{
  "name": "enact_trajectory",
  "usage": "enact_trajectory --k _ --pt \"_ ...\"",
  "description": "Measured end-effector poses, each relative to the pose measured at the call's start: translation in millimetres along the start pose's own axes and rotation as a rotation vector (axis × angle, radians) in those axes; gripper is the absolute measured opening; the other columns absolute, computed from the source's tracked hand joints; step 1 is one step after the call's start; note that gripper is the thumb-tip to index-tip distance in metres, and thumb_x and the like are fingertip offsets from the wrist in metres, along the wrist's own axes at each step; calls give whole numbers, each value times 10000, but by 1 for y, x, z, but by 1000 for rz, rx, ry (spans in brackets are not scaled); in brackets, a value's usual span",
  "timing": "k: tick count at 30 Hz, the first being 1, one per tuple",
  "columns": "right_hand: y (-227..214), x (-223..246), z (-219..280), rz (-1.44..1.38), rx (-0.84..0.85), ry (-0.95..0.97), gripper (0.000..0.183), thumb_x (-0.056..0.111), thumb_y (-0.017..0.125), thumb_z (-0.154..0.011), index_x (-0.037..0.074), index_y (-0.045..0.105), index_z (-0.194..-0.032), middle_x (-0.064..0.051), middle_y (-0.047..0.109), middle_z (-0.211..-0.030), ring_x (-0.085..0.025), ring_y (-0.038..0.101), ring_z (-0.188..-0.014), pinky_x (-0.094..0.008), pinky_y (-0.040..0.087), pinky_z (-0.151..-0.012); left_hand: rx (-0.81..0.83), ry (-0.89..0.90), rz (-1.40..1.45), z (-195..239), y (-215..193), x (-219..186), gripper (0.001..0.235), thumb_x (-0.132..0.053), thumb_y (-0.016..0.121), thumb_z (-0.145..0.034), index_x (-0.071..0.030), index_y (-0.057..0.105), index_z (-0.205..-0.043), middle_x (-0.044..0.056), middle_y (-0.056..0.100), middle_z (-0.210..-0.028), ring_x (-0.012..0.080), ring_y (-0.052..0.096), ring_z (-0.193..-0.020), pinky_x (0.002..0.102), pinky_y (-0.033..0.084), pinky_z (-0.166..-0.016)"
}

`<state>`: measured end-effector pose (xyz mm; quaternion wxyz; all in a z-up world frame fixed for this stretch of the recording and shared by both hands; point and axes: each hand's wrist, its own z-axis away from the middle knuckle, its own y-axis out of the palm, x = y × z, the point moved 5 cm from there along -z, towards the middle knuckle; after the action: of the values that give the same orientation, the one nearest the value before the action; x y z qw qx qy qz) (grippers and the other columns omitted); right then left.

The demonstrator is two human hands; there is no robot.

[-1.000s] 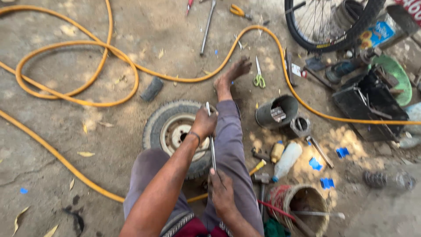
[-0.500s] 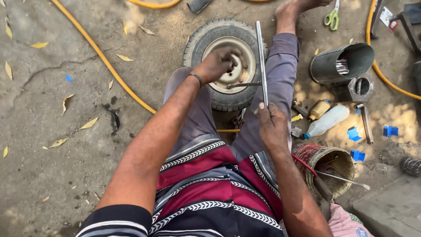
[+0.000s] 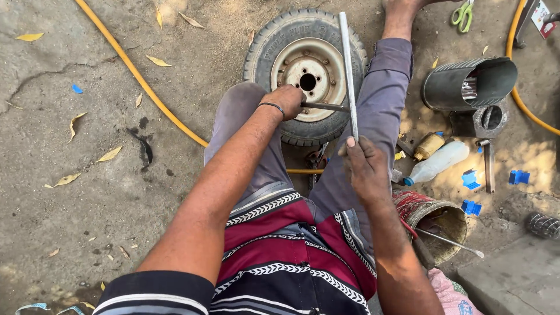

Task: The person sits on the ground and uses a metal bar to pry the tire bead away from the rim. They then insert a valve core and attach a pressure gauge to inflate the tire.

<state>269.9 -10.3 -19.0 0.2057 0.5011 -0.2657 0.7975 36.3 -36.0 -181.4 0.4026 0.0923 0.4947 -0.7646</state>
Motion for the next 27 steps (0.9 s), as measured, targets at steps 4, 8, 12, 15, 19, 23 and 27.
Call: enact_trajectory --k 4,8,12,15,19,23,27 --pt "-17 35 -27 513 156 -215 335 310 591 -1043 52 596 -831 34 476 -588 -63 446 -527 -286 381 -476 17 -27 -40 -15 6 0 268 -68 660 -891 -112 751 -1140 137 685 -1259 278 641 -1207 422 514 -1039" --pt "-12 43 -36 616 194 -284 359 313 618 -1061 31 579 -842 11 449 -617 -101 424 -611 -326 392 -555 -33 65 -28 -3 -8 -9 301 8 613 -859 -73 766 -1106 171 704 -1199 299 655 -1181 404 527 -1032" --pt "-5 23 -43 451 76 -250 350 321 614 -1051 58 598 -820 53 493 -639 -57 460 -611 -294 399 -545 -368 374 1204 59 -64 -36 382 -19 504 -834 -18 706 -1159 165 780 -1021 241 784 -939 390 638 -878" --pt "-9 8 -47 172 170 -80 331 300 651 -1040 44 615 -832 48 454 -656 -53 379 -575 -280 295 -494 -322 523 1894 91 -80 -75 392 -244 423 -1046 29 476 -1323 190 769 -885 251 773 -776 371 648 -754" --pt "3 23 -38 -158 351 -42 202 273 646 -982 75 650 -944 62 513 -604 -29 450 -482 -233 358 -433 -585 181 1304 71 -91 -111 362 -241 512 -1040 -2 335 -1247 98 585 -696 249 650 -531 416 602 -513" --pt "29 16 -21 -554 133 86 244 270 630 -1052 87 571 -902 84 464 -604 -29 397 -459 -219 308 -405 -709 410 955 54 -92 -121 328 -250 545 -1089 -32 341 -1225 63 610 -841 152 699 -695 317 621 -628" --pt "38 8 -4 -164 25 -9 299 256 651 -1060 73 560 -841 63 468 -623 -24 385 -497 -221 292 -434 -447 299 1048 53 -79 -102 345 -277 606 -1011 -7 457 -1165 79 615 -775 147 631 -595 318 573 -571"
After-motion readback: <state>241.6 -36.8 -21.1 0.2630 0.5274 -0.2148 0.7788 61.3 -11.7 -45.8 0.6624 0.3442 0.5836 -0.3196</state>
